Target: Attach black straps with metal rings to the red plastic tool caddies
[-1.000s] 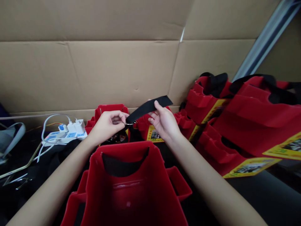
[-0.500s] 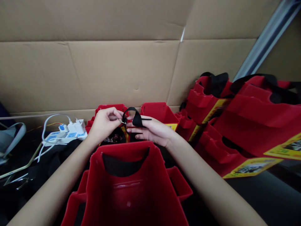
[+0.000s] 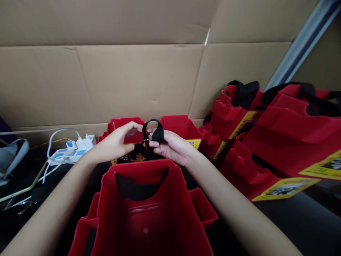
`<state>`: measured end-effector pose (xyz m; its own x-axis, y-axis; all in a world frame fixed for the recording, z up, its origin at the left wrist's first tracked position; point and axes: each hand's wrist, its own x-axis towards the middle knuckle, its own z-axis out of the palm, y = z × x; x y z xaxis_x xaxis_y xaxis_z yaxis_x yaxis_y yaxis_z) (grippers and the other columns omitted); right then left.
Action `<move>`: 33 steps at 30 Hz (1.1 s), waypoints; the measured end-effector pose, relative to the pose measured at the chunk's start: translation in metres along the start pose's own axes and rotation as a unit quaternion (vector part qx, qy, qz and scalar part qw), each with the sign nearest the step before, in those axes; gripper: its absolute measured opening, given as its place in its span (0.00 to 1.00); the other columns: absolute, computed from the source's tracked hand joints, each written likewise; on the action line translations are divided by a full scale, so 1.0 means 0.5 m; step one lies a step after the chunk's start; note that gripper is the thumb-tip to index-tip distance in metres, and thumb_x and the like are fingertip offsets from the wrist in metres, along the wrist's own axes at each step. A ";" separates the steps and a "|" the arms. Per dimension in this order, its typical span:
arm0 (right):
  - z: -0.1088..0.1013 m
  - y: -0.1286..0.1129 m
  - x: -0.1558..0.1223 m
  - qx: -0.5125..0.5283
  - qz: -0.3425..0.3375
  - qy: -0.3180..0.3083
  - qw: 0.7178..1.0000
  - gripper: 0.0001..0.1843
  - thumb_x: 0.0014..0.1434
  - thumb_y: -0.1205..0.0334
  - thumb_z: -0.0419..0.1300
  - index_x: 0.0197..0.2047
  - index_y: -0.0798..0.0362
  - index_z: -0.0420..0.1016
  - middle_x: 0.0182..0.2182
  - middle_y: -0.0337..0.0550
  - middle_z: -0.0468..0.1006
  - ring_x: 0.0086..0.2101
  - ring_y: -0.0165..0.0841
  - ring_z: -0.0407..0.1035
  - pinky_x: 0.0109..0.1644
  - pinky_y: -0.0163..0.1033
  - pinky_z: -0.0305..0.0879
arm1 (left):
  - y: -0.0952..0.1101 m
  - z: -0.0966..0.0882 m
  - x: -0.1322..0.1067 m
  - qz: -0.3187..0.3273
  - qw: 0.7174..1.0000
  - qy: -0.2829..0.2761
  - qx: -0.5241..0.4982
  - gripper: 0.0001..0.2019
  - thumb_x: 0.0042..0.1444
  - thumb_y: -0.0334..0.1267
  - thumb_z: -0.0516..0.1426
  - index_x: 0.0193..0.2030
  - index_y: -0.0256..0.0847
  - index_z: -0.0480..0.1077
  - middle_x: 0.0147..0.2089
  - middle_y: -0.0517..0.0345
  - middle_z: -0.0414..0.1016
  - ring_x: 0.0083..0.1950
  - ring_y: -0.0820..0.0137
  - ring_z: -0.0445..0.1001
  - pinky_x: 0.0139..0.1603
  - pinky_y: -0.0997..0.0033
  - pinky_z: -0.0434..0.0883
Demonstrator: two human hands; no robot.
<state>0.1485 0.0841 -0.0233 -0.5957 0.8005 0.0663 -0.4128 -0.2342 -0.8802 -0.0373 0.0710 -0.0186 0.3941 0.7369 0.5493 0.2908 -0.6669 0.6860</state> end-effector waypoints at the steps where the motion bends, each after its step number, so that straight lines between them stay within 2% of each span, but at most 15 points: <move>1: 0.002 0.002 -0.002 -0.022 -0.015 0.009 1.000 0.06 0.52 0.74 0.54 0.35 0.58 0.67 0.21 0.34 0.63 0.20 0.19 0.60 0.18 0.23 0.53 | 0.008 -0.003 -0.002 0.020 0.999 0.024 0.008 0.17 0.43 0.22 0.54 0.41 0.38 0.67 0.50 0.53 0.71 0.55 0.66 0.68 0.60 0.63 0.63; 3: 0.007 0.007 -0.004 -0.069 -0.026 0.028 0.997 0.07 0.52 0.73 0.54 0.36 0.58 0.68 0.21 0.33 0.63 0.20 0.19 0.60 0.19 0.23 0.53 | 0.024 -0.002 -0.005 0.050 0.994 0.090 0.035 0.14 0.50 0.26 0.53 0.45 0.37 0.67 0.53 0.49 0.70 0.55 0.66 0.68 0.59 0.63 0.64; 4: 0.009 0.010 -0.005 -0.099 -0.021 0.032 0.994 0.07 0.53 0.73 0.54 0.37 0.58 0.68 0.21 0.34 0.64 0.20 0.19 0.60 0.19 0.24 0.53 | 0.032 0.001 -0.006 0.055 0.991 0.109 0.057 0.14 0.53 0.30 0.53 0.47 0.37 0.67 0.53 0.49 0.70 0.55 0.65 0.69 0.58 0.63 0.64; 5: 0.011 0.013 -0.005 -0.136 -0.016 0.036 0.990 0.07 0.53 0.72 0.54 0.37 0.58 0.68 0.21 0.34 0.65 0.20 0.20 0.60 0.20 0.24 0.53 | 0.040 0.004 -0.006 0.058 0.989 0.103 0.089 0.15 0.55 0.33 0.54 0.49 0.37 0.67 0.53 0.49 0.70 0.55 0.65 0.69 0.58 0.63 0.65; 7: 0.013 0.018 -0.003 -0.214 -0.005 0.044 0.976 0.06 0.52 0.73 0.54 0.35 0.57 0.68 0.20 0.33 0.66 0.19 0.20 0.60 0.21 0.25 0.54 | 0.054 0.010 -0.007 0.067 0.984 0.041 0.160 0.17 0.54 0.40 0.57 0.51 0.40 0.68 0.53 0.52 0.72 0.54 0.65 0.69 0.57 0.64 0.64; 10: 0.012 0.021 0.000 -0.283 -0.006 0.046 0.958 0.07 0.50 0.76 0.54 0.33 0.57 0.68 0.18 0.32 0.66 0.19 0.20 0.58 0.21 0.26 0.52 | 0.068 0.010 -0.008 0.056 0.971 -0.058 0.224 0.15 0.51 0.45 0.59 0.44 0.41 0.72 0.45 0.56 0.76 0.47 0.66 0.72 0.50 0.67 0.67; 14: 0.004 0.019 0.001 -0.306 -0.012 0.027 0.952 0.04 0.53 0.70 0.57 0.35 0.56 0.69 0.25 0.35 0.70 0.22 0.21 0.61 0.24 0.27 0.56 | 0.069 -0.001 -0.009 -0.018 0.966 -0.121 0.228 0.11 0.51 0.45 0.59 0.35 0.40 0.71 0.32 0.61 0.75 0.33 0.72 0.71 0.33 0.74 0.66; 17: -0.003 0.020 0.004 -0.289 -0.017 0.025 0.957 0.05 0.55 0.66 0.56 0.37 0.55 0.69 0.30 0.37 0.71 0.24 0.21 0.63 0.26 0.28 0.59 | 0.057 -0.006 -0.009 -0.071 0.964 -0.169 0.192 0.10 0.51 0.45 0.58 0.34 0.39 0.69 0.31 0.61 0.73 0.32 0.72 0.69 0.31 0.75 0.64; 19: -0.008 0.022 0.007 -0.284 -0.028 0.025 0.958 0.05 0.55 0.65 0.56 0.37 0.54 0.69 0.30 0.37 0.70 0.24 0.21 0.63 0.26 0.28 0.59 | 0.047 -0.005 -0.008 -0.107 0.968 -0.169 0.153 0.11 0.50 0.44 0.58 0.35 0.39 0.68 0.33 0.60 0.73 0.34 0.71 0.70 0.33 0.74 0.65; 22: -0.013 0.025 0.014 -0.314 -0.064 0.025 0.947 0.06 0.53 0.65 0.58 0.36 0.55 0.68 0.27 0.36 0.68 0.24 0.22 0.62 0.24 0.28 0.58 | 0.030 0.001 -0.003 -0.153 0.970 -0.139 0.131 0.17 0.44 0.47 0.62 0.36 0.38 0.68 0.34 0.58 0.73 0.34 0.70 0.70 0.33 0.73 0.65; 24: -0.016 0.027 0.019 -0.337 -0.096 0.027 0.936 0.06 0.51 0.66 0.59 0.36 0.55 0.68 0.26 0.35 0.67 0.24 0.22 0.62 0.24 0.28 0.58 | 0.018 0.007 -0.001 -0.177 0.967 -0.122 0.137 0.20 0.40 0.50 0.63 0.36 0.38 0.69 0.32 0.58 0.72 0.33 0.69 0.70 0.32 0.72 0.65; 27: -0.020 0.029 0.024 -0.332 -0.133 0.031 0.933 0.07 0.50 0.69 0.59 0.35 0.55 0.68 0.26 0.34 0.65 0.25 0.22 0.61 0.25 0.28 0.57 | -0.001 0.013 0.000 -0.210 0.963 -0.107 0.129 0.21 0.40 0.52 0.63 0.34 0.37 0.69 0.28 0.59 0.71 0.29 0.71 0.68 0.30 0.72 0.64; 30: -0.022 0.032 0.024 -0.302 -0.132 0.012 0.944 0.09 0.51 0.69 0.58 0.37 0.55 0.67 0.25 0.33 0.63 0.22 0.20 0.58 0.24 0.28 0.55 | -0.011 0.011 0.000 -0.206 0.963 -0.132 0.116 0.18 0.42 0.50 0.62 0.32 0.37 0.69 0.26 0.60 0.71 0.27 0.73 0.66 0.28 0.74 0.62; 33: -0.020 0.033 0.021 -0.288 -0.117 -0.012 0.950 0.09 0.52 0.67 0.58 0.38 0.54 0.66 0.24 0.33 0.63 0.21 0.20 0.56 0.23 0.29 0.55 | -0.004 -0.002 0.000 -0.184 0.961 -0.155 0.137 0.13 0.43 0.47 0.62 0.25 0.37 0.69 0.22 0.64 0.68 0.25 0.75 0.63 0.25 0.76 0.58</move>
<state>0.1423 0.0944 -0.0420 -0.5521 0.7795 0.2959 -0.0940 0.2944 -0.9510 -0.0386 0.0722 -0.0196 0.4494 0.8881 0.0966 0.6619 -0.4036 0.6317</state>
